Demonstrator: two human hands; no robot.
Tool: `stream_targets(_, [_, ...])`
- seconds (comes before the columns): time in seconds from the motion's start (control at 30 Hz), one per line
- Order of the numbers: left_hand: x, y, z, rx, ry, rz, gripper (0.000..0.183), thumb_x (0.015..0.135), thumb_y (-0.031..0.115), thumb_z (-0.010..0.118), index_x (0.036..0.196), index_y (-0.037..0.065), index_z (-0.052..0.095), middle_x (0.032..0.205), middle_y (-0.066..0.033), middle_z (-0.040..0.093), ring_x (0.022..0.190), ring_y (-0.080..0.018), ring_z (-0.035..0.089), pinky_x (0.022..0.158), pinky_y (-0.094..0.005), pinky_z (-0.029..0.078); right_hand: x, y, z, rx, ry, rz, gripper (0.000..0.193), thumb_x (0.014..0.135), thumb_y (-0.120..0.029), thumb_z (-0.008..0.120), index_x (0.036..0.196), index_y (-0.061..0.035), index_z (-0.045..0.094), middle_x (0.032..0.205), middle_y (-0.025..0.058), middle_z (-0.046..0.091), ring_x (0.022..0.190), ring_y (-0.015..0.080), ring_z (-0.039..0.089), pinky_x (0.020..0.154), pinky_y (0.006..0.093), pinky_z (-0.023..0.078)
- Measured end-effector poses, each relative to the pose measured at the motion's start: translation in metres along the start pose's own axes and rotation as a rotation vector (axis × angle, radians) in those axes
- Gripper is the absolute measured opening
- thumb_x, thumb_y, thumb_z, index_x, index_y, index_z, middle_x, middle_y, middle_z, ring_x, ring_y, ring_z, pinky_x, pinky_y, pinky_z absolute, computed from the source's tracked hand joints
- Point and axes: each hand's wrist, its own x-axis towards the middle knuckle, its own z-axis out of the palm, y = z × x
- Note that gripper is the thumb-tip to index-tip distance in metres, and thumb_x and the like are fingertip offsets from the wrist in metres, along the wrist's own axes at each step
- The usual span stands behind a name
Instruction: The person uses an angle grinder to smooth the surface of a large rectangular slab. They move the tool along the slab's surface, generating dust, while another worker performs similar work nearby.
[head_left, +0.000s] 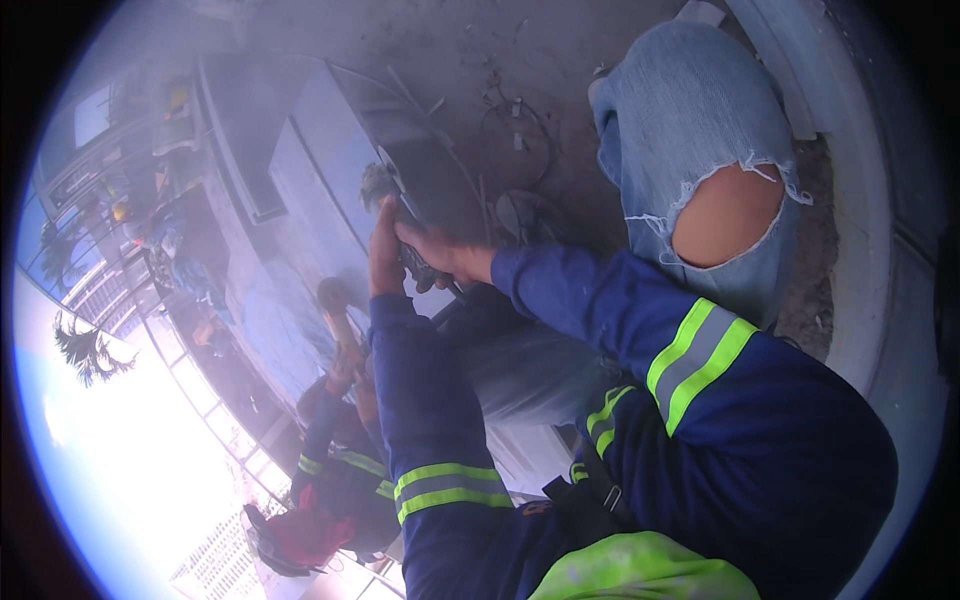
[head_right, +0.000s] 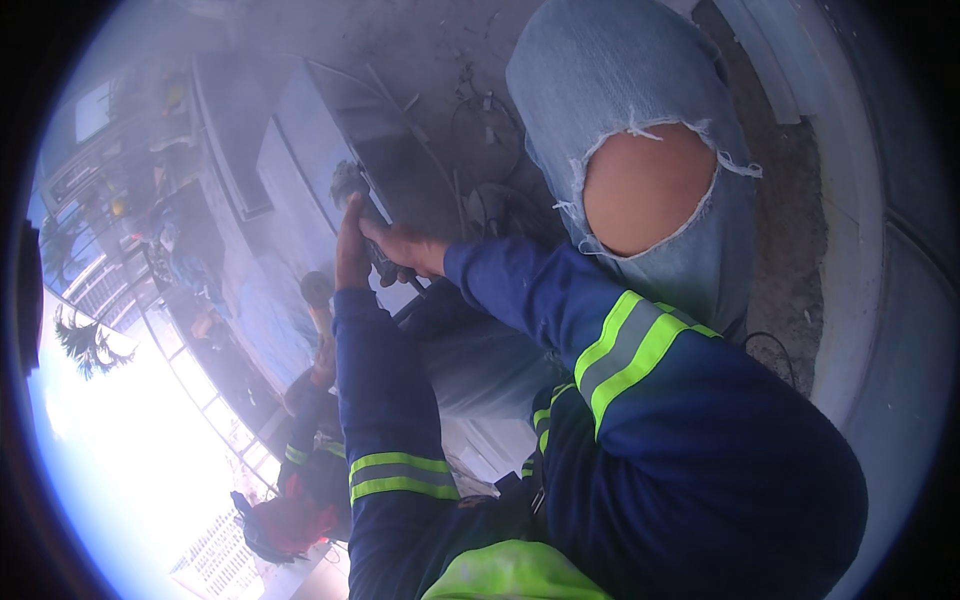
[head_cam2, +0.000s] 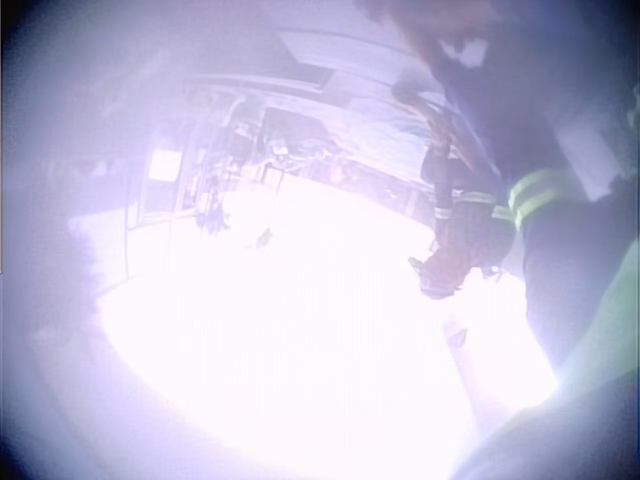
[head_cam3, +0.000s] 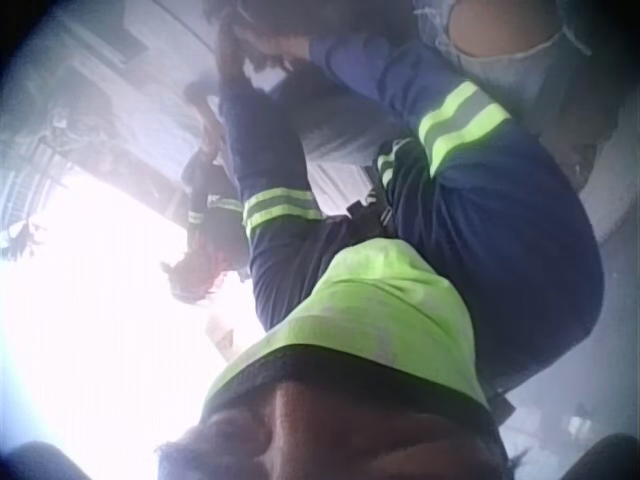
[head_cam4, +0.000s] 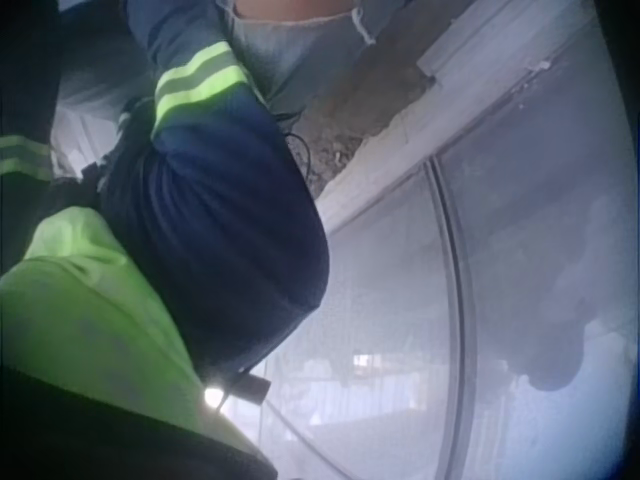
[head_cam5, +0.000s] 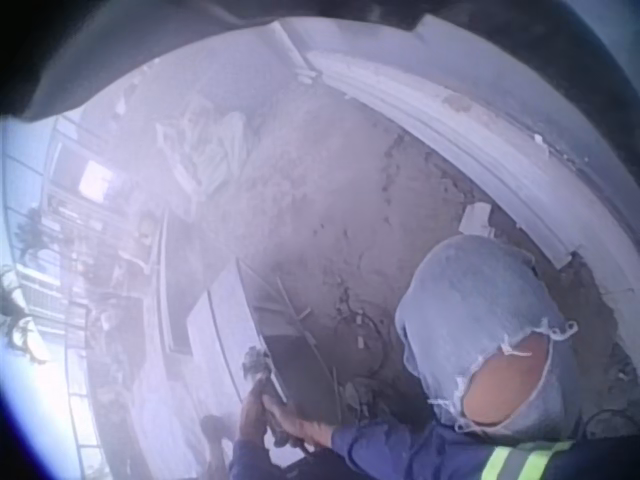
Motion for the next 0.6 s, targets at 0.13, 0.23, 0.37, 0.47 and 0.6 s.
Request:
stream_targets(0.13, [-0.001,0.0,0.0,0.021,0.049,-0.03,0.077,0.109,0.064,0.07,0.148,-0.003,0.07,0.127,-0.0133,0.075,0.114,-0.0232,0.074,0.098,-0.0385,0.058,0.007,0.004,-0.002,-0.021,0.006,0.019,0.069,0.115,-0.068,0.047,0.129,-0.003,0.066,0.095,0.0092,0.073,0.066,0.0212,0.078,0.04,0.0304,0.046])
stream_targets(0.23, [0.002,-0.002,-0.006,0.054,0.081,-0.078,0.078,0.107,0.064,0.072,0.146,-0.003,0.071,0.128,-0.0135,0.075,0.115,-0.0234,0.074,0.098,-0.0383,0.057,0.005,0.003,-0.001,-0.026,-0.003,0.022,0.069,0.116,-0.068,0.046,0.128,-0.003,0.066,0.095,0.0088,0.073,0.067,0.0211,0.079,0.041,0.0301,0.046])
stream_targets(0.37, [0.008,-0.007,-0.011,0.066,0.089,-0.057,0.08,0.105,0.066,0.074,0.145,-0.004,0.072,0.128,-0.0143,0.075,0.113,-0.0249,0.074,0.097,-0.0401,0.057,-0.006,-0.004,0.0,-0.057,0.001,0.024,0.069,0.117,-0.068,0.044,0.127,-0.0033,0.066,0.095,0.008,0.073,0.069,0.0205,0.08,0.041,0.0295,0.046])
stream_targets(0.47, [0.011,-0.011,-0.012,0.04,0.078,-0.051,0.082,0.105,0.066,0.074,0.146,-0.004,0.07,0.128,-0.015,0.075,0.113,-0.0257,0.073,0.097,-0.0414,0.057,-0.015,-0.009,0.003,0.002,-0.014,-0.015,0.069,0.116,-0.069,0.044,0.126,-0.0042,0.066,0.095,0.0076,0.073,0.069,0.0201,0.08,0.042,0.0289,0.046])
stream_targets(0.6, [0.014,-0.011,-0.014,0.066,0.068,-0.064,0.084,0.106,0.067,0.072,0.149,-0.005,0.068,0.13,-0.016,0.074,0.113,-0.026,0.074,0.097,-0.0416,0.058,-0.019,-0.012,0.006,0.009,-0.009,-0.025,0.07,0.116,-0.07,0.043,0.125,-0.0053,0.068,0.096,0.0076,0.074,0.07,0.0197,0.08,0.043,0.0281,0.046])
